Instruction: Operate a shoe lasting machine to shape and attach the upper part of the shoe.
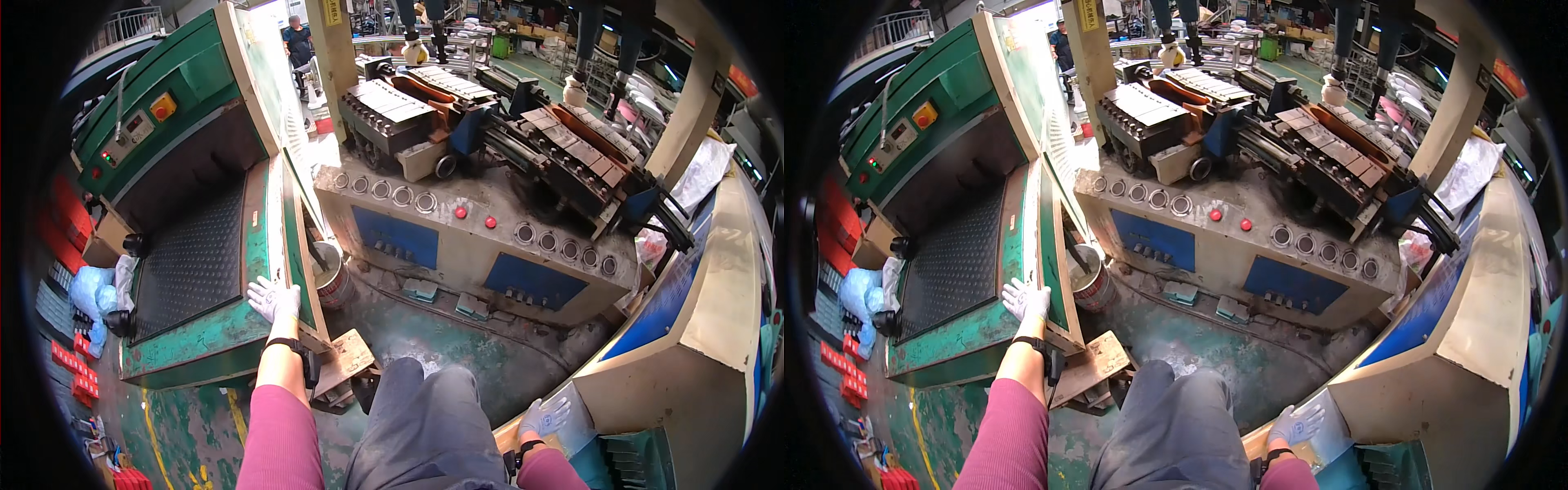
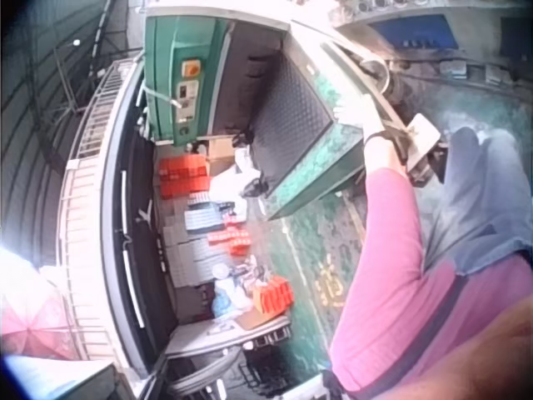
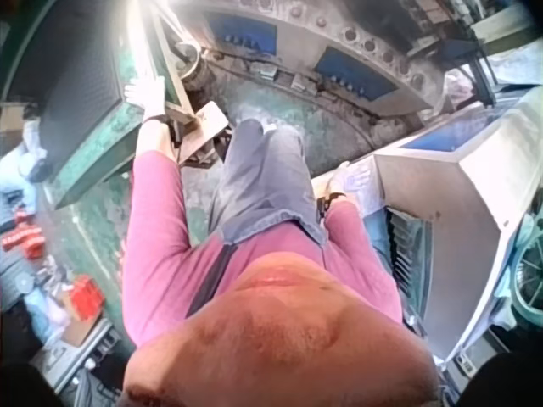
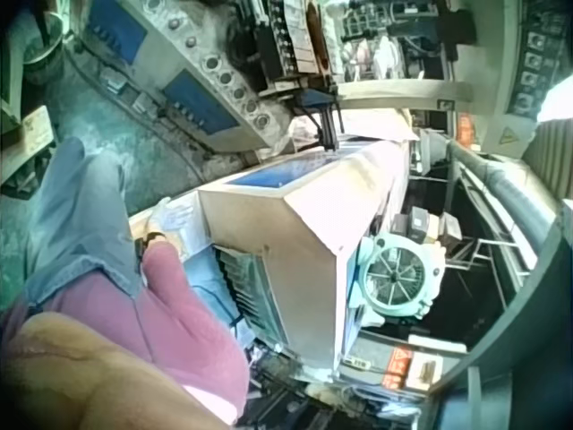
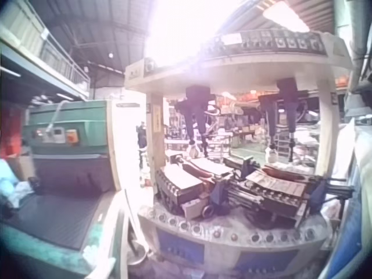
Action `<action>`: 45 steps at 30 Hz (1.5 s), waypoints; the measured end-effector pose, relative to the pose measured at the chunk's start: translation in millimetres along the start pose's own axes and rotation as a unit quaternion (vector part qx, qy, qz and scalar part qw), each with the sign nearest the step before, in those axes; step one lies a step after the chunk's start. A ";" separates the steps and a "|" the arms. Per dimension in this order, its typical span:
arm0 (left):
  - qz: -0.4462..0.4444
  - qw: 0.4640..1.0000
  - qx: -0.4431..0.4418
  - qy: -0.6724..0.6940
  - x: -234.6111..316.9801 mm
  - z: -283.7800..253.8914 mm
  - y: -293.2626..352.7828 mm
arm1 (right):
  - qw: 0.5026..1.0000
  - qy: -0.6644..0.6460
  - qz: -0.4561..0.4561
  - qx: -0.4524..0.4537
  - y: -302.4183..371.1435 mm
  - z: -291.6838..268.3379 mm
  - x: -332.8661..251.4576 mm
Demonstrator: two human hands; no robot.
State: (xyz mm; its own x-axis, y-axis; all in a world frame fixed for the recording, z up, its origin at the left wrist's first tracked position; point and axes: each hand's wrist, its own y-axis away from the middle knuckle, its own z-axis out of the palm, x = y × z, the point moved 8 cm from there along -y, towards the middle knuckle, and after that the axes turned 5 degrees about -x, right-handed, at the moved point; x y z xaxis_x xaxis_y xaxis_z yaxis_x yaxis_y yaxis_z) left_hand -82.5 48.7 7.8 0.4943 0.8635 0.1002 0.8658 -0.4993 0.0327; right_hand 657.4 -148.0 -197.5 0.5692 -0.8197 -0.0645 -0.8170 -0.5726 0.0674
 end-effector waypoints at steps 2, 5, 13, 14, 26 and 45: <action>0.005 1.000 0.003 -0.003 1.6 0.3 -0.7 | 1.000 0.007 0.002 0.005 3.0 1.0 1.2; 0.005 1.000 -0.002 0.008 5.1 0.9 1.6 | 0.999 -0.015 -0.015 0.048 -0.9 -5.5 -0.3; 0.006 1.000 -0.028 0.004 11.0 -0.2 8.8 | 0.998 -0.038 -0.022 0.043 -4.5 -14.2 -2.7; 0.006 1.000 -0.023 0.009 3.8 -0.8 6.7 | 0.999 -0.033 -0.016 0.037 -0.7 -10.2 -0.8; 0.210 0.972 -0.021 0.100 26.3 40.9 -24.8 | 0.841 -0.475 0.117 -0.230 26.4 25.1 12.1; 0.453 0.855 -0.045 -0.251 28.0 0.7 48.7 | 0.992 -0.122 0.009 0.002 9.7 -35.9 13.7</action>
State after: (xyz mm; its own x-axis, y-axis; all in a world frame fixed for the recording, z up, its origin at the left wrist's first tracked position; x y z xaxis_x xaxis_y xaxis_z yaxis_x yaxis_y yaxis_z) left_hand -26.4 48.6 11.4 0.9492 0.0311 -0.3132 0.1128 -0.9625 0.2466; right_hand 660.6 -165.3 -162.0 0.5155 -0.8015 -0.3029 -0.8275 -0.5575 0.0667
